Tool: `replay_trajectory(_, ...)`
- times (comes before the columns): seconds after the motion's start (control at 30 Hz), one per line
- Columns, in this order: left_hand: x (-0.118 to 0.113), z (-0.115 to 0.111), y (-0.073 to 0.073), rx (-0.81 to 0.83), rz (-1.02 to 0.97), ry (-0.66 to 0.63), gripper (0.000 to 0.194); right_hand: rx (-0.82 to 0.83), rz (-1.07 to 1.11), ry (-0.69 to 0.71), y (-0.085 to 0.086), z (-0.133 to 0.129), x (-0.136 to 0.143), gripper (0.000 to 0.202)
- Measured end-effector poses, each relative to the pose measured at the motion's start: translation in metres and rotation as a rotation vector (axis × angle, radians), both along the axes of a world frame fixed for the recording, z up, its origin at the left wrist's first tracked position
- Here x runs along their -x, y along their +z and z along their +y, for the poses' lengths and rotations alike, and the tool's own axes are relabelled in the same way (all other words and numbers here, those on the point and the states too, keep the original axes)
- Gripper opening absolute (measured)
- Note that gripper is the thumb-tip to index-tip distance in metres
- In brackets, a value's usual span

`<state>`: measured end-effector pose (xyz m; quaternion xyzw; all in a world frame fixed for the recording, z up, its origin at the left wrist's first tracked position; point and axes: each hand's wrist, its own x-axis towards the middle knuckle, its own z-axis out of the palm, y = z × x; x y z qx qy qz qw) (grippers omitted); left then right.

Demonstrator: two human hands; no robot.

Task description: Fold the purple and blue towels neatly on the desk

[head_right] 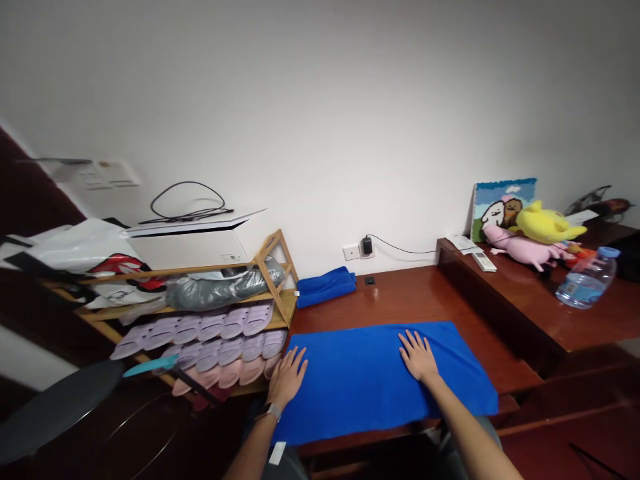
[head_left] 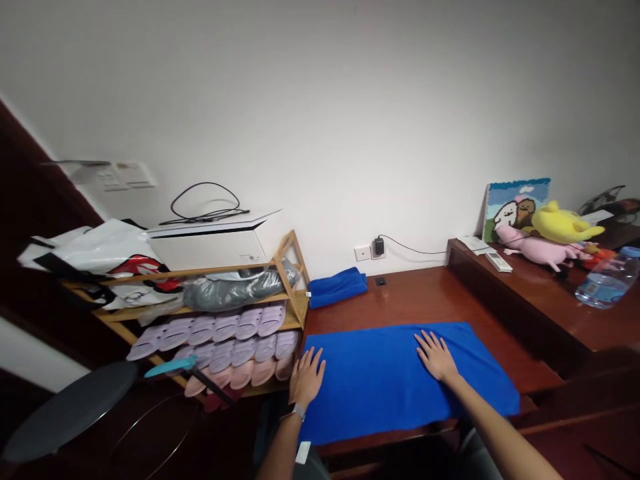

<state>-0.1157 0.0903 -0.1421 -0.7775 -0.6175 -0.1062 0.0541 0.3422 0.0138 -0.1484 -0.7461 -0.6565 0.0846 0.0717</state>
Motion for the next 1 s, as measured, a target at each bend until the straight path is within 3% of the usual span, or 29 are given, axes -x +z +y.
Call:
replay_trajectory(0.2,-0.013,0.026,0.013,0.059,-0.006,-0.024,0.054,0.034,-0.034,-0.003,-0.003,0.006,-0.006,0.064)
replay_trajectory(0.37,-0.019,0.040,0.008,0.127,-0.036,0.023,0.057,0.052,-0.027,-0.017,0.020,0.022,0.000,0.063)
replay_trajectory(0.5,-0.011,0.040,0.003,0.096,-0.053,0.020,0.057,-0.055,0.025,0.129,0.036,0.049,0.048,0.063)
replay_trajectory(0.6,-0.004,0.042,0.007,0.066,-0.040,0.022,0.053,0.009,0.070,0.222,0.030,0.068,0.094,0.064)
replay_trajectory(0.7,-0.002,0.048,0.012,0.042,-0.022,0.025,0.050,0.026,0.058,0.198,0.017,0.080,0.118,0.065)
replay_trajectory(0.83,-0.004,0.057,0.009,0.050,-0.032,0.034,0.053,0.031,0.052,0.191,0.010,0.085,0.112,0.065)
replay_trajectory(1.0,-0.006,0.060,0.000,0.070,-0.059,0.021,0.056,0.033,0.055,0.161,0.031,0.091,0.108,0.065)
